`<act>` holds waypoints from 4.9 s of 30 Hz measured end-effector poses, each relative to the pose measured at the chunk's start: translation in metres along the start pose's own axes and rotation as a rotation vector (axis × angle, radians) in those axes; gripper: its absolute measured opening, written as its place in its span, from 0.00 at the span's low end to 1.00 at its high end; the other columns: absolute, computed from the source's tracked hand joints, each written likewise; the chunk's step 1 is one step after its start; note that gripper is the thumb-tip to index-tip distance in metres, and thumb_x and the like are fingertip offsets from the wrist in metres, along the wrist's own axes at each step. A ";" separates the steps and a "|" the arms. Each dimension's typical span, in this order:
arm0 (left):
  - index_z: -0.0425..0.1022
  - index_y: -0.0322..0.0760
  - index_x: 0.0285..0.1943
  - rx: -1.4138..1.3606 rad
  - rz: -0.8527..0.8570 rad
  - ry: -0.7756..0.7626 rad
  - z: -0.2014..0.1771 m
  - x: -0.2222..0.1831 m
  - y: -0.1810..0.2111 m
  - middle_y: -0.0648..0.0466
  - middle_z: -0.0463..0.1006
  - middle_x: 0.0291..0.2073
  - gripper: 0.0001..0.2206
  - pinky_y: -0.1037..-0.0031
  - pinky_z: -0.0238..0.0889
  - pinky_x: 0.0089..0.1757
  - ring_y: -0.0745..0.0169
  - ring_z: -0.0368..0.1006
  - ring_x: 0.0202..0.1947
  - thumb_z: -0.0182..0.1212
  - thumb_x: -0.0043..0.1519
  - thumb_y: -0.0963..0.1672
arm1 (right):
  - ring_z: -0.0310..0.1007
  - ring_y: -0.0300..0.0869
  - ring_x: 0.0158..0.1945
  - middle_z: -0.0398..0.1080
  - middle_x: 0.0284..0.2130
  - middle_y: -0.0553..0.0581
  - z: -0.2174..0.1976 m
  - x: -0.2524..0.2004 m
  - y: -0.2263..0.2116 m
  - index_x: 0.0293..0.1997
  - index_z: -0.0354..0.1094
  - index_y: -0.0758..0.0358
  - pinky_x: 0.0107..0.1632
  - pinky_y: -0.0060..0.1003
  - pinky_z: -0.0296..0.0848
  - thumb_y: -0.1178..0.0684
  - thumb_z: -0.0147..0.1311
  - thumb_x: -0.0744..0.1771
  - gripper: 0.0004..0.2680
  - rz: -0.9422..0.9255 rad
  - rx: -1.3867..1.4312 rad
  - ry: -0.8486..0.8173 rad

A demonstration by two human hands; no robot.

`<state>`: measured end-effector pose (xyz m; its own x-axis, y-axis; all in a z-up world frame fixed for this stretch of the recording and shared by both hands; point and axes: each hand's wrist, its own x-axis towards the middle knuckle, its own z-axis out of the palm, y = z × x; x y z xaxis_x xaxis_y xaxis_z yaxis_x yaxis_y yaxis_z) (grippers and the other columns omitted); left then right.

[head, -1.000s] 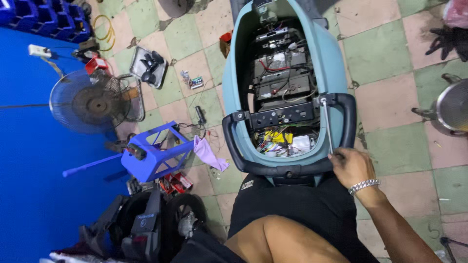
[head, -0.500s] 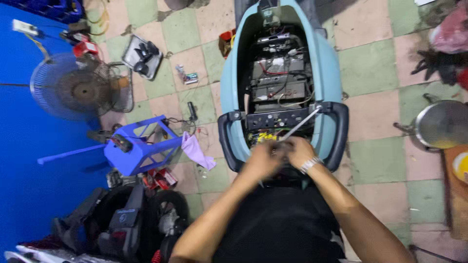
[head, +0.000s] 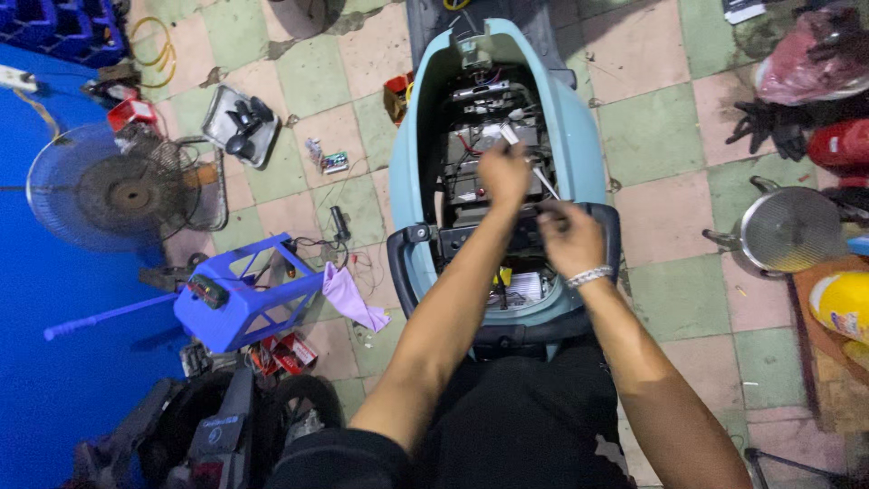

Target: The person works on the internal components of a light blue scooter, using a T-handle socket wrench to unscrew and remove various fasteners from the frame and battery area.

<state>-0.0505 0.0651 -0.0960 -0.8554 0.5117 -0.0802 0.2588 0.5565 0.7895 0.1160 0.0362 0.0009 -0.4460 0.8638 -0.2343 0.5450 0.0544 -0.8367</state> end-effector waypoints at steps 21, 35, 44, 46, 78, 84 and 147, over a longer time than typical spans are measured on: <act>0.72 0.29 0.58 -0.041 0.701 -0.787 -0.148 -0.190 0.012 0.34 0.66 0.60 0.25 0.55 0.68 0.54 0.33 0.68 0.57 0.64 0.49 0.41 | 0.69 0.56 0.62 0.71 0.57 0.63 -0.064 -0.037 0.032 0.60 0.70 0.64 0.64 0.49 0.68 0.59 0.55 0.67 0.14 -0.392 -0.260 0.095; 0.79 0.25 0.51 -0.689 -0.290 -0.393 -0.075 0.041 -0.050 0.48 0.84 0.39 0.15 0.77 0.73 0.39 0.66 0.80 0.35 0.70 0.58 0.42 | 0.65 0.59 0.64 0.68 0.59 0.68 -0.029 -0.015 0.031 0.63 0.67 0.64 0.65 0.47 0.63 0.58 0.60 0.64 0.19 -0.221 -0.217 -0.052; 0.83 0.34 0.45 -0.051 0.191 -0.100 0.081 0.027 0.048 0.42 0.83 0.40 0.12 0.63 0.72 0.44 0.46 0.81 0.40 0.68 0.56 0.45 | 0.71 0.59 0.57 0.71 0.54 0.67 -0.025 -0.021 0.031 0.60 0.68 0.67 0.58 0.46 0.70 0.59 0.63 0.63 0.18 -0.168 -0.150 0.022; 0.83 0.36 0.43 0.025 0.337 -0.036 0.093 0.008 0.067 0.41 0.81 0.41 0.10 0.57 0.70 0.46 0.40 0.78 0.44 0.65 0.57 0.44 | 0.74 0.53 0.54 0.73 0.53 0.64 -0.037 -0.032 0.030 0.59 0.69 0.65 0.53 0.42 0.74 0.60 0.60 0.64 0.16 -0.105 -0.034 0.127; 0.77 0.26 0.51 -0.251 0.076 -0.495 -0.177 -0.046 -0.089 0.44 0.81 0.36 0.09 0.68 0.70 0.40 0.54 0.78 0.36 0.63 0.64 0.39 | 0.79 0.52 0.46 0.78 0.43 0.60 -0.040 0.004 0.019 0.46 0.78 0.61 0.49 0.42 0.75 0.54 0.59 0.67 0.07 -0.152 -0.144 -0.029; 0.78 0.26 0.55 -0.723 -0.330 -0.401 -0.050 0.053 -0.063 0.48 0.83 0.32 0.16 0.77 0.68 0.32 0.64 0.77 0.28 0.68 0.59 0.40 | 0.79 0.52 0.47 0.78 0.43 0.61 -0.033 -0.003 0.025 0.47 0.78 0.62 0.50 0.41 0.75 0.55 0.60 0.66 0.07 -0.206 -0.082 0.055; 0.81 0.36 0.42 0.105 0.226 -0.221 0.136 -0.008 0.073 0.39 0.82 0.32 0.10 0.51 0.73 0.39 0.36 0.80 0.35 0.59 0.60 0.46 | 0.77 0.34 0.35 0.77 0.36 0.54 -0.073 -0.010 0.060 0.50 0.73 0.69 0.40 0.30 0.77 0.57 0.56 0.71 0.07 0.076 0.222 0.477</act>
<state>0.0365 0.1906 -0.1208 -0.6562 0.7529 -0.0497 0.4853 0.4716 0.7362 0.2047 0.0677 -0.0106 -0.0105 0.9958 -0.0905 0.3763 -0.0799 -0.9231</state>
